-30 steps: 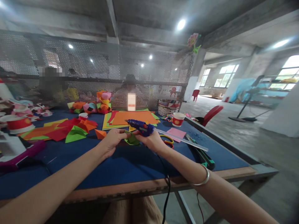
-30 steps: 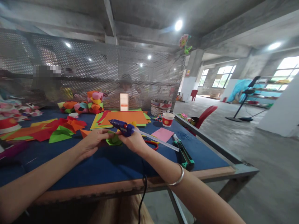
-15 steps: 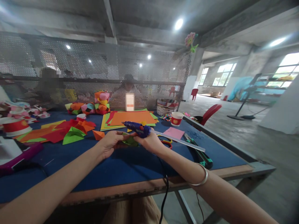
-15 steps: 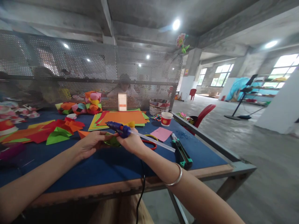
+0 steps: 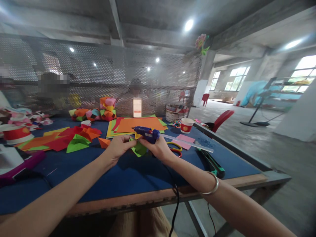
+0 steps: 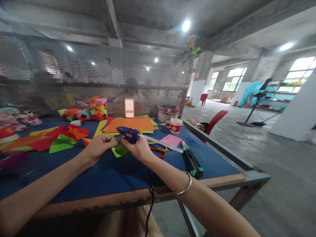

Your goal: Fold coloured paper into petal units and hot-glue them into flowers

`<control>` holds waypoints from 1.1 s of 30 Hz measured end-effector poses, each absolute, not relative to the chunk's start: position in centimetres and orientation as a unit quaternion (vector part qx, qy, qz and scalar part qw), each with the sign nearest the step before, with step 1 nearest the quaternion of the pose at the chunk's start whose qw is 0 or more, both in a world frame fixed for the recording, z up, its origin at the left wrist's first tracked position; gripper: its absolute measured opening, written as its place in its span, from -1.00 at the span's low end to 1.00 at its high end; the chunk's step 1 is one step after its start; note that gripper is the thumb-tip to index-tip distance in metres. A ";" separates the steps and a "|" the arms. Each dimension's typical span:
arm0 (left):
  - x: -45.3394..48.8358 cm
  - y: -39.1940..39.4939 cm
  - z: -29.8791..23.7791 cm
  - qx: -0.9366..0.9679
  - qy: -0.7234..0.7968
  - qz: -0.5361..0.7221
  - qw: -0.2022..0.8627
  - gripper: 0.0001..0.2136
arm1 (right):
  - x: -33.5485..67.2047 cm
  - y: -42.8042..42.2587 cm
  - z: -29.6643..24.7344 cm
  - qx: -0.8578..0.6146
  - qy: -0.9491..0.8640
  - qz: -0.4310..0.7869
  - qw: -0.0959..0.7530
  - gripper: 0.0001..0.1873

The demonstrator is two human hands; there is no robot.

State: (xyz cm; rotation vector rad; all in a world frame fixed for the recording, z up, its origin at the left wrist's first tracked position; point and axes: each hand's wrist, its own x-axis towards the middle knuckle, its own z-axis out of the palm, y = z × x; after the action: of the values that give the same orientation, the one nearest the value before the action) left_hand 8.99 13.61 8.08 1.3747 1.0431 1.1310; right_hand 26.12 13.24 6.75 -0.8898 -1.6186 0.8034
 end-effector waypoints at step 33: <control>9.2 13.3 7.4 0.736 0.477 0.455 0.153 -0.94 | 25.5 13.1 7.0 -0.439 -0.675 0.304 0.508 -0.95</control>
State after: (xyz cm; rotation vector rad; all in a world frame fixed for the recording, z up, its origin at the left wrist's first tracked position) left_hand 9.18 13.27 7.39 2.1107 1.3693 1.3062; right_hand 25.49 13.07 7.05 -1.0587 -1.6276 0.7315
